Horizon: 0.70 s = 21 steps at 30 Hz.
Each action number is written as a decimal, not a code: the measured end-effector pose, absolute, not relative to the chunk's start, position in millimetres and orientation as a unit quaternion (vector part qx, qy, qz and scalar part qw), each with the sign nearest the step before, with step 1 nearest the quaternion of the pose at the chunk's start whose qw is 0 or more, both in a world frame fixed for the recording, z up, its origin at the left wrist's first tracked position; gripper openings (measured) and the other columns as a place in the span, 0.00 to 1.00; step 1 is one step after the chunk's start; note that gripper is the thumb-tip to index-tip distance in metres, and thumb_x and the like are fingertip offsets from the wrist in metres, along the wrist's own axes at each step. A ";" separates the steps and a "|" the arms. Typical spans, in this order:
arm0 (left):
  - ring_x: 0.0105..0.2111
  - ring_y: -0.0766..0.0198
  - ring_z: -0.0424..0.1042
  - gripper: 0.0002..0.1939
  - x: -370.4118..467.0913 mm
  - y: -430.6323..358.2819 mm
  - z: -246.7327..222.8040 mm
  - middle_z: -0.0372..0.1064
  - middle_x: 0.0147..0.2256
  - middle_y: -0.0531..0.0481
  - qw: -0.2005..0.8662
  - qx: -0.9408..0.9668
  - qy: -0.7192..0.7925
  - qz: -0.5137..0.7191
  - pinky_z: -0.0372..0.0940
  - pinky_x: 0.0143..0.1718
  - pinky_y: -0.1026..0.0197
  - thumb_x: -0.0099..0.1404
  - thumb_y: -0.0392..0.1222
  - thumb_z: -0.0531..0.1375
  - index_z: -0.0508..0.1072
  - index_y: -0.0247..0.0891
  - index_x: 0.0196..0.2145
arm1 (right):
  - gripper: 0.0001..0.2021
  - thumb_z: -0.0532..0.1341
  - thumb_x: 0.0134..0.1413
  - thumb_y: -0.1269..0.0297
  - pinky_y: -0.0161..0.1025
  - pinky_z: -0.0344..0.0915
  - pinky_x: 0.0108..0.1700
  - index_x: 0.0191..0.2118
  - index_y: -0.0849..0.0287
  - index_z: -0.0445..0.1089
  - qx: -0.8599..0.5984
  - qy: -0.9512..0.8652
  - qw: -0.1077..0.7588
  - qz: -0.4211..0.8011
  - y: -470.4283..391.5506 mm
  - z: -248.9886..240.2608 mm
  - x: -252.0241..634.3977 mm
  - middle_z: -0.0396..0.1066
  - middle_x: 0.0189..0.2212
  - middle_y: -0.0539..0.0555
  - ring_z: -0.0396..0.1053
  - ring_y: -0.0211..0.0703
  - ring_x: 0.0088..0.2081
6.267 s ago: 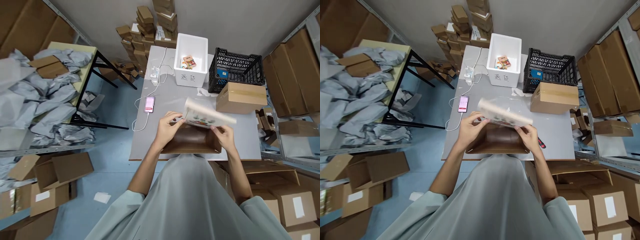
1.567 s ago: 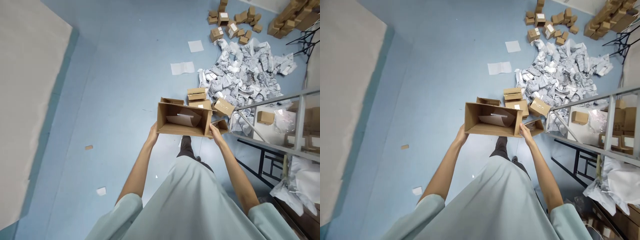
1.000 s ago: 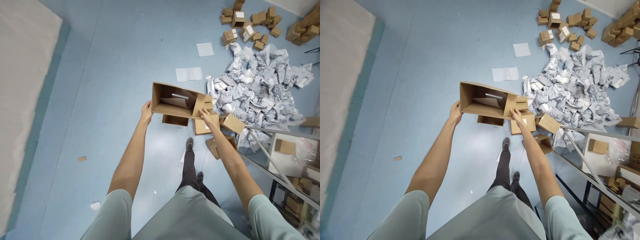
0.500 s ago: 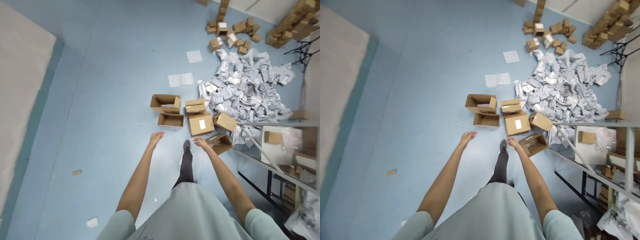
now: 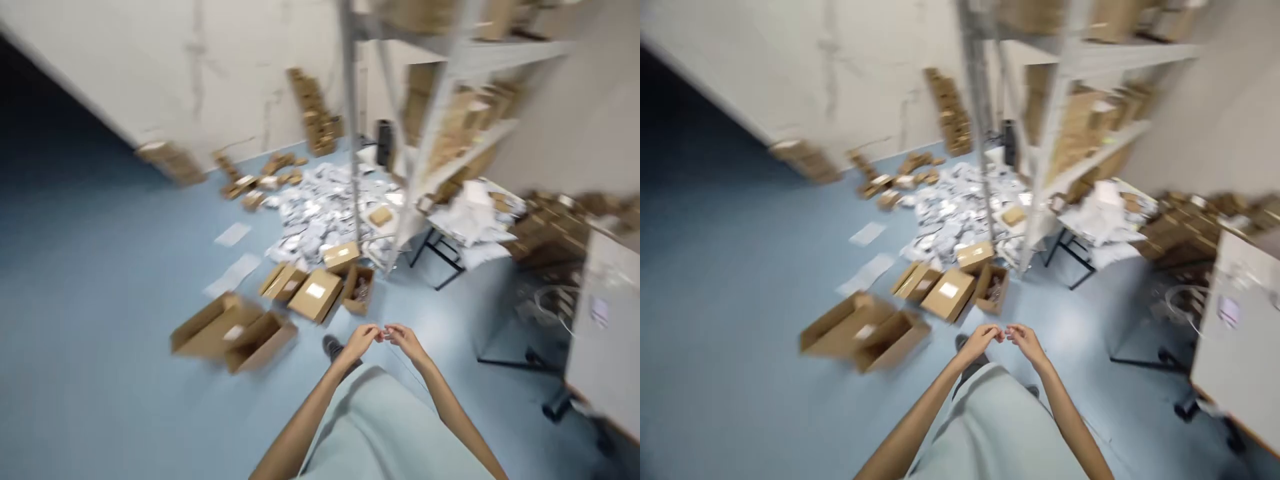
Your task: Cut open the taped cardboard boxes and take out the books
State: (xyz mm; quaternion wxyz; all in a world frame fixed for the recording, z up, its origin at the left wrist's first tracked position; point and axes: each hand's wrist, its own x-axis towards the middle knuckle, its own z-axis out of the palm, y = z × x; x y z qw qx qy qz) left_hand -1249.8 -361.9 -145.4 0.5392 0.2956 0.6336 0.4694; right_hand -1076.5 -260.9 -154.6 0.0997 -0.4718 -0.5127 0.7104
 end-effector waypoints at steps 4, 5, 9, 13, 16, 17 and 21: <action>0.36 0.49 0.77 0.19 -1111.1 -293.2 -103.2 0.77 0.28 0.45 0.561 0.437 0.589 0.383 0.72 0.53 0.48 0.61 0.58 0.56 0.74 0.44 0.22 | 0.39 0.79 0.35 0.23 0.60 0.78 0.56 0.42 0.53 0.84 -0.513 -0.432 0.311 0.674 -255.5 -122.2 -909.8 0.87 0.41 0.62 0.86 0.62 0.45; 0.35 0.50 0.76 0.19 -1072.2 -277.6 -94.0 0.76 0.27 0.45 0.571 0.456 0.573 0.372 0.73 0.54 0.46 0.61 0.59 0.56 0.72 0.45 0.22 | 0.37 0.80 0.36 0.24 0.59 0.79 0.56 0.41 0.53 0.84 -0.523 -0.411 0.362 0.653 -254.1 -114.0 -870.5 0.87 0.40 0.61 0.86 0.61 0.45; 0.28 0.55 0.70 0.23 -912.7 -228.6 -61.1 0.67 0.22 0.49 0.638 0.510 0.476 0.325 0.74 0.58 0.43 0.64 0.61 0.57 0.67 0.46 0.19 | 0.31 0.80 0.41 0.29 0.57 0.80 0.56 0.38 0.52 0.83 -0.565 -0.323 0.520 0.553 -246.8 -82.9 -725.2 0.86 0.37 0.58 0.85 0.59 0.44; 0.25 0.59 0.63 0.26 -780.3 -187.4 -39.4 0.60 0.19 0.52 0.664 0.584 0.383 0.266 0.75 0.54 0.45 0.67 0.60 0.59 0.62 0.46 0.17 | 0.26 0.80 0.48 0.34 0.55 0.80 0.58 0.40 0.51 0.84 -0.597 -0.270 0.594 0.467 -238.8 -61.4 -602.8 0.86 0.40 0.58 0.85 0.58 0.46; 0.25 0.60 0.60 0.26 -703.4 -146.5 -34.3 0.57 0.19 0.53 0.667 0.613 0.341 0.253 0.73 0.49 0.48 0.67 0.58 0.61 0.60 0.45 0.16 | 0.23 0.78 0.53 0.38 0.53 0.81 0.55 0.43 0.50 0.84 -0.627 -0.253 0.611 0.412 -231.6 -51.4 -522.7 0.86 0.41 0.57 0.85 0.57 0.46; 0.25 0.61 0.59 0.26 -679.1 -130.6 -34.2 0.56 0.19 0.53 0.667 0.616 0.334 0.252 0.73 0.46 0.49 0.66 0.58 0.61 0.60 0.45 0.16 | 0.22 0.78 0.54 0.38 0.52 0.81 0.54 0.43 0.50 0.84 -0.638 -0.248 0.613 0.395 -229.1 -48.4 -497.0 0.85 0.40 0.57 0.84 0.56 0.45; 0.24 0.62 0.58 0.26 -575.4 -63.1 -31.3 0.54 0.19 0.53 0.663 0.630 0.323 0.242 0.65 0.35 0.54 0.64 0.58 0.61 0.58 0.44 0.16 | 0.22 0.79 0.52 0.39 0.53 0.81 0.52 0.42 0.50 0.83 -0.679 -0.200 0.623 0.334 -222.1 -34.8 -396.1 0.84 0.38 0.56 0.84 0.55 0.41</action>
